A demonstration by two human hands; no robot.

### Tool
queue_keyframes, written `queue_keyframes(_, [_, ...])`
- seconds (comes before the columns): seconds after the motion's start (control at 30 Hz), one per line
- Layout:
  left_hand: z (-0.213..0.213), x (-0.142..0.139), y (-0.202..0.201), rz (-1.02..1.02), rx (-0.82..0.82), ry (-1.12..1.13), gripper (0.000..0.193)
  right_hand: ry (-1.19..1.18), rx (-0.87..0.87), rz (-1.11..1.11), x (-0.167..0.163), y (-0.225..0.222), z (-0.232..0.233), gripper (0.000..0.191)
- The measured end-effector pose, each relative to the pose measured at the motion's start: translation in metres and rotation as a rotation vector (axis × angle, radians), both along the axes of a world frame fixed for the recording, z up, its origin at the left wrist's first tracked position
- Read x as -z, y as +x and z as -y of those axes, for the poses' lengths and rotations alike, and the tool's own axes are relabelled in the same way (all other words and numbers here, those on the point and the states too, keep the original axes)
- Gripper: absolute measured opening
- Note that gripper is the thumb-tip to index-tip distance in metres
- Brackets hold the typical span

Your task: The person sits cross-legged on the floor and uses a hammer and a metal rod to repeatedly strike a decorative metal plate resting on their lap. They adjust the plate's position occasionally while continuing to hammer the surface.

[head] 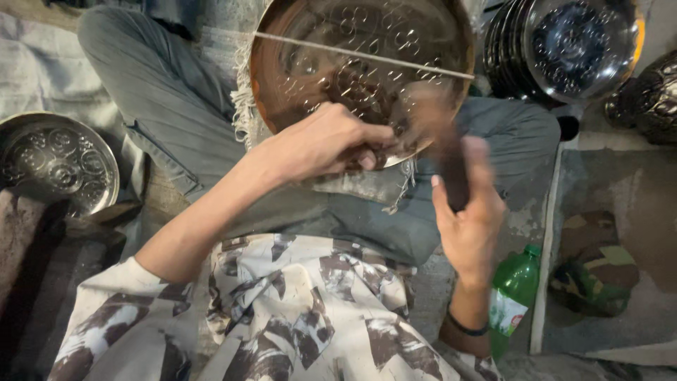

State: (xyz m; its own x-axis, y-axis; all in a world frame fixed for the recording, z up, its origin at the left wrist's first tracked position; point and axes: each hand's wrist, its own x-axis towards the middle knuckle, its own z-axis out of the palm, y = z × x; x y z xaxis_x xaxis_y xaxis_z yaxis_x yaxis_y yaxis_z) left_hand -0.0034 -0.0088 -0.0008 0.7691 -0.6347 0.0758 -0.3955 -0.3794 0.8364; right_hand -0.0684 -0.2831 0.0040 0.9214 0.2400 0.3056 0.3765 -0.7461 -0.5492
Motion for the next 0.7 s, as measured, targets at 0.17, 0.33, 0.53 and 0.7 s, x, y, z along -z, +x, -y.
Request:
queue_keyframes(0.17, [-0.002, 0.005, 0.003, 0.079, 0.094, -0.124, 0.053, 0.145, 0.231, -0.172, 0.011, -0.010, -0.005, 0.068])
queue_keyframes(0.33, [-0.002, 0.011, 0.006, 0.046, 0.066, -0.062, 0.036, -0.125, 0.056, -0.139, 0.008, -0.012, -0.008, 0.069])
queue_keyframes(0.53, [-0.003, 0.015, 0.004, 0.186, -0.041, -0.094, 0.042, 0.149, 0.139, 0.111, -0.016, 0.004, -0.013, 0.072])
queue_keyframes(0.7, [-0.005, 0.015, 0.006, 0.240, -0.037, -0.059, 0.057, 1.262, -0.035, -0.025, -0.015, 0.008, -0.030, 0.072])
